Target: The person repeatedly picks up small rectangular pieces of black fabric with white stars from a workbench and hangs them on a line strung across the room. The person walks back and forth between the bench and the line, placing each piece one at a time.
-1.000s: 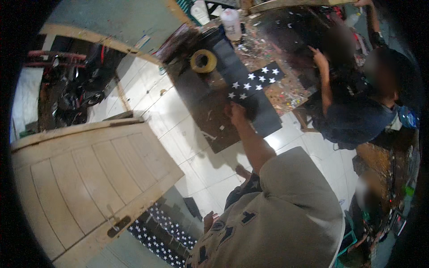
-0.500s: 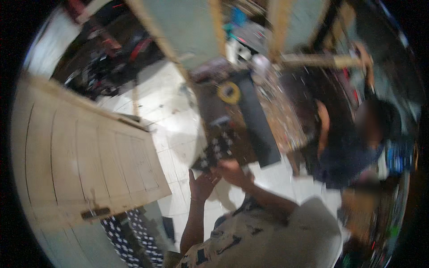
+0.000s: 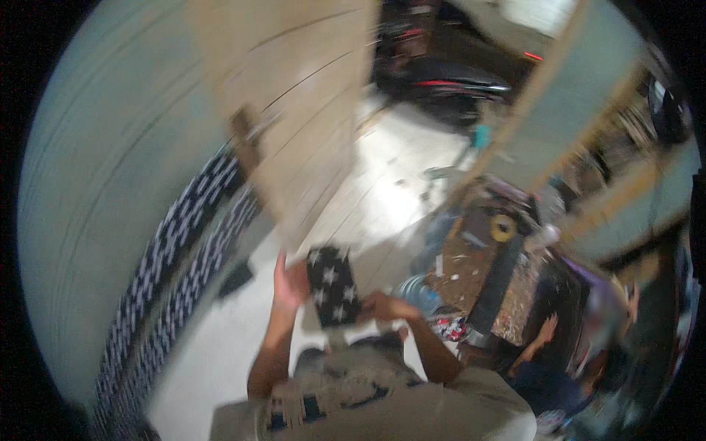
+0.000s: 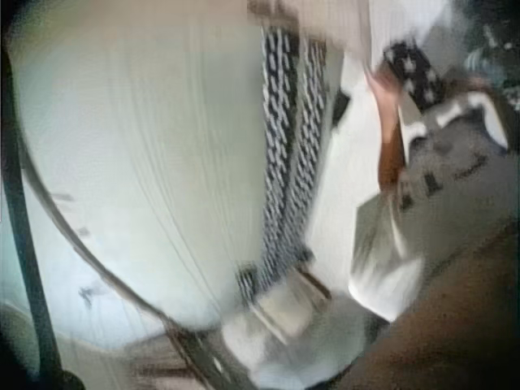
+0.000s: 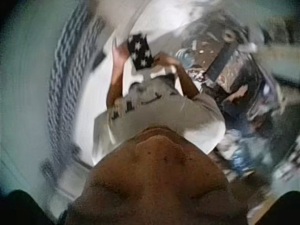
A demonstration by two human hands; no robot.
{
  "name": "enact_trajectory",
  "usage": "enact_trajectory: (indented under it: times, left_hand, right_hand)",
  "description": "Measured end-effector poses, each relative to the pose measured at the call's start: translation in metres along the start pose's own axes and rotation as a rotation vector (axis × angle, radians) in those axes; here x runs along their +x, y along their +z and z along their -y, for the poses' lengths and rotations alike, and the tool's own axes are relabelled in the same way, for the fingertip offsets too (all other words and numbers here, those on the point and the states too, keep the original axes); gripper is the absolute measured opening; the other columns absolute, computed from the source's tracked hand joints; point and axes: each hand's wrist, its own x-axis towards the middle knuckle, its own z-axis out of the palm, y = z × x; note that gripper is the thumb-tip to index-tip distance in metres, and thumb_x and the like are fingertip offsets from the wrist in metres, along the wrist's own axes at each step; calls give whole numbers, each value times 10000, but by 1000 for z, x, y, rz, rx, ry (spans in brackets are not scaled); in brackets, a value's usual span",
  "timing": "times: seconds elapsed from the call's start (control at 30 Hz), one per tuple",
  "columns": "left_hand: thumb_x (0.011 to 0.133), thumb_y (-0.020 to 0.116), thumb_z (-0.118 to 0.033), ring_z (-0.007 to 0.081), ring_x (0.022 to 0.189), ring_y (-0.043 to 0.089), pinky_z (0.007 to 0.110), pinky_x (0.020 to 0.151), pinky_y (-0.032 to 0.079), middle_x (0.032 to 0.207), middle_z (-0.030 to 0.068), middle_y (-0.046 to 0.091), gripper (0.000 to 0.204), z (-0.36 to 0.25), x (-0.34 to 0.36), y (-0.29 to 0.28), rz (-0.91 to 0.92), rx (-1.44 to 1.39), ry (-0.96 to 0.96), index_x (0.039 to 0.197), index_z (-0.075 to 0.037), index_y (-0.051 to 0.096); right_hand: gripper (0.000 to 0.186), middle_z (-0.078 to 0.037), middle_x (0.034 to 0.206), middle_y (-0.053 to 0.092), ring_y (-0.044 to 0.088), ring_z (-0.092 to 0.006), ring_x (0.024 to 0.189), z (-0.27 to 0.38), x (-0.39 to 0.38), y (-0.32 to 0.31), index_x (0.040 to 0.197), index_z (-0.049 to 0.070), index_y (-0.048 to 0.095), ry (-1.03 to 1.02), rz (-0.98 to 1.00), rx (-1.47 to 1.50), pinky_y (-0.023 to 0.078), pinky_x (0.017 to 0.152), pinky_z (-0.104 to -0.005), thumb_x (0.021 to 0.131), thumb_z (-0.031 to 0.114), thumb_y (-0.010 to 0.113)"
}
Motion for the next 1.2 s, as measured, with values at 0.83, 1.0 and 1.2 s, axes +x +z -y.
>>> enact_trajectory:
  times: [0.83,1.0,1.2]
  left_hand:
    - [888,388,-508,255,1064,527,386,893,434,1201,167,509,678,-188,-636,-270,-835,-165,1244,1306,18,290]
    - [852,485,-431,197,834,560,361,717,457,1004,105,593,469,-49,-714,-382,-1728,-518,944,1160,-77,500]
    - [839,508,-399,217,481,510,333,369,384,685,108,542,329,126,-678,-404,-1837,-1339,1161,771,-94,404]
  right_hand:
    - [148,-17,817,629,559,-63,729,544,336,446,915,-82,605,-690,821,157,446,654,-197,792,1,600]
    - [112,-117,659,615,523,-73,587,639,355,555,846,-82,595,-1014,878,-88,419,517,-232,787,13,584]
    - [155,-232,746,593,605,-352,665,748,370,675,879,-33,605,-1163,973,-382,456,577,-360,774,78,572]
